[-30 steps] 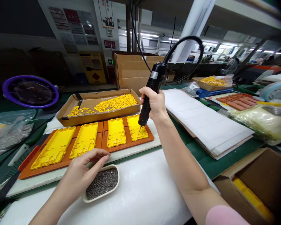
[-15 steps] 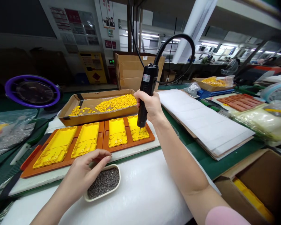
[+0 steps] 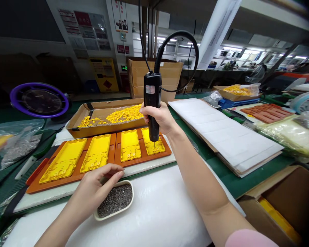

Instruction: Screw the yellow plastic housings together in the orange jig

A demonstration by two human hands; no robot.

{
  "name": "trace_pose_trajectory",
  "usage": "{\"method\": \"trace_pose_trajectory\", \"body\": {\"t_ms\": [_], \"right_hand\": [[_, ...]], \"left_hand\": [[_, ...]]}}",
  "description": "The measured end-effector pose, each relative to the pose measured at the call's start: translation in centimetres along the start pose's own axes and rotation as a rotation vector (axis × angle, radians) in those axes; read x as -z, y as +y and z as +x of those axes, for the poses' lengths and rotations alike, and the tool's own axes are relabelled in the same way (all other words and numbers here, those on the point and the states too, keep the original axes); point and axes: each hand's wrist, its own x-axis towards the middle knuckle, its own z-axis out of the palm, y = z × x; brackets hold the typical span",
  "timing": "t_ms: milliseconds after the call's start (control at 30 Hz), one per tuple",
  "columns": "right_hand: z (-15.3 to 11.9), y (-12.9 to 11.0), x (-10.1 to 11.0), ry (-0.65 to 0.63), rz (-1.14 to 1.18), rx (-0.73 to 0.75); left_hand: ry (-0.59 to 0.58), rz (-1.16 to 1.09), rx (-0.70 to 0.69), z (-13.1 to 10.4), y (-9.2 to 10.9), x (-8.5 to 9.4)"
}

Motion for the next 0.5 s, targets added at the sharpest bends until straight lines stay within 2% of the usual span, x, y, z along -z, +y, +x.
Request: {"method": "trace_pose_trajectory", "body": {"t_ms": [67, 233, 300, 400, 500], "right_hand": [[0.1, 0.2, -0.1, 0.036, -0.028, 0.013], [0.5, 0.9, -0.2, 0.239, -0.109, 0.076], [0.5, 0.9, -0.1, 0.256, -0.107, 0.071], [0.3, 0.4, 0.1, 0.152, -0.072, 0.039], [0.0, -0.2, 0.3, -0.057, -0.002, -0.018]], "left_hand": [[0.002, 0.005, -0.008, 0.0, 0.0, 0.0], [0.018, 0.028, -0.033, 0.0, -0.1, 0.0], [0.020, 0.042, -0.040, 0.0, -0.2, 0.0], [0.019, 0.065, -0.050, 0.0, -0.3, 0.0], [0.012, 0.081, -0.056, 0.0, -0.3, 0.0]]}}
